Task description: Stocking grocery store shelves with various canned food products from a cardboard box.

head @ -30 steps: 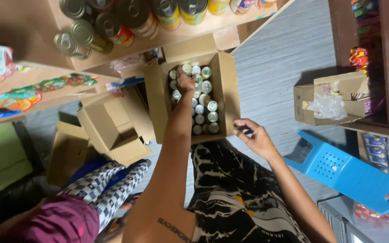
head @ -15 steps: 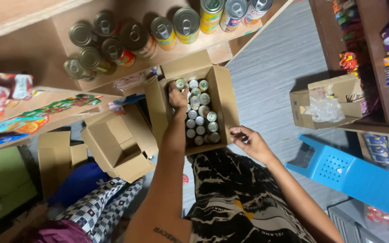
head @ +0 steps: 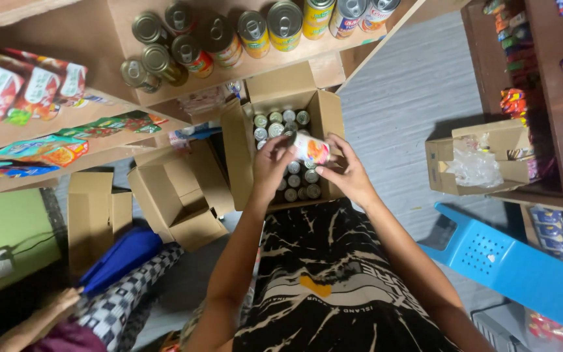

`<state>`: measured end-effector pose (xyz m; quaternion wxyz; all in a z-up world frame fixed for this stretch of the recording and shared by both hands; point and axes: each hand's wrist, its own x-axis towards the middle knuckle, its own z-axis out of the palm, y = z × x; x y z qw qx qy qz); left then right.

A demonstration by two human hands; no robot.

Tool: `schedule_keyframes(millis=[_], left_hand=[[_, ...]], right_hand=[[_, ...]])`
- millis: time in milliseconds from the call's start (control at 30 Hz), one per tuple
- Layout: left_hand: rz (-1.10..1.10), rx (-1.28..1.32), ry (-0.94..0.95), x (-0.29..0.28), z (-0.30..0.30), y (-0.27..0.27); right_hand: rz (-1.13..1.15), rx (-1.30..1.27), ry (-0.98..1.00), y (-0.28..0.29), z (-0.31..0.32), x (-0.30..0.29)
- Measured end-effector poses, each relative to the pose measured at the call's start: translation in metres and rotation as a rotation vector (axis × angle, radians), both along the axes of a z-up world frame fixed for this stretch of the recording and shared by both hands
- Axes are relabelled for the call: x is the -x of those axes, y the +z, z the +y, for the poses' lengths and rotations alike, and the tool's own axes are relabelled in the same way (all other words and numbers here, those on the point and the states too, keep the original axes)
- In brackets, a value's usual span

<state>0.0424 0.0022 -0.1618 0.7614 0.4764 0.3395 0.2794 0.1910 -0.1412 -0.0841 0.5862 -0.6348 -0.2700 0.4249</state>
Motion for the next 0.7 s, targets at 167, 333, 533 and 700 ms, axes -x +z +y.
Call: schedule_keyframes(millis=[167,333,533,700], left_hand=[[-0.103,0.029,-0.074,0.007,-0.011,0.030],[-0.102,-0.086,-0.156,0.006,-0.005,0.072],[-0.038,-0.224,-0.259,-0.009,0.006,0.120],[-0.024,-0.247,-0.302,-0.026,0.014,0.159]], right_hand=[[-0.024,-0.067,0.000,-0.004,-0.006,0.002],[0.014,-0.107,-0.026,0.004,-0.006,-0.001],[0.051,-0.174,-0.085,0.011,-0.005,-0.010],[0.041,-0.313,-0.129,0.029,0.001,-0.017]])
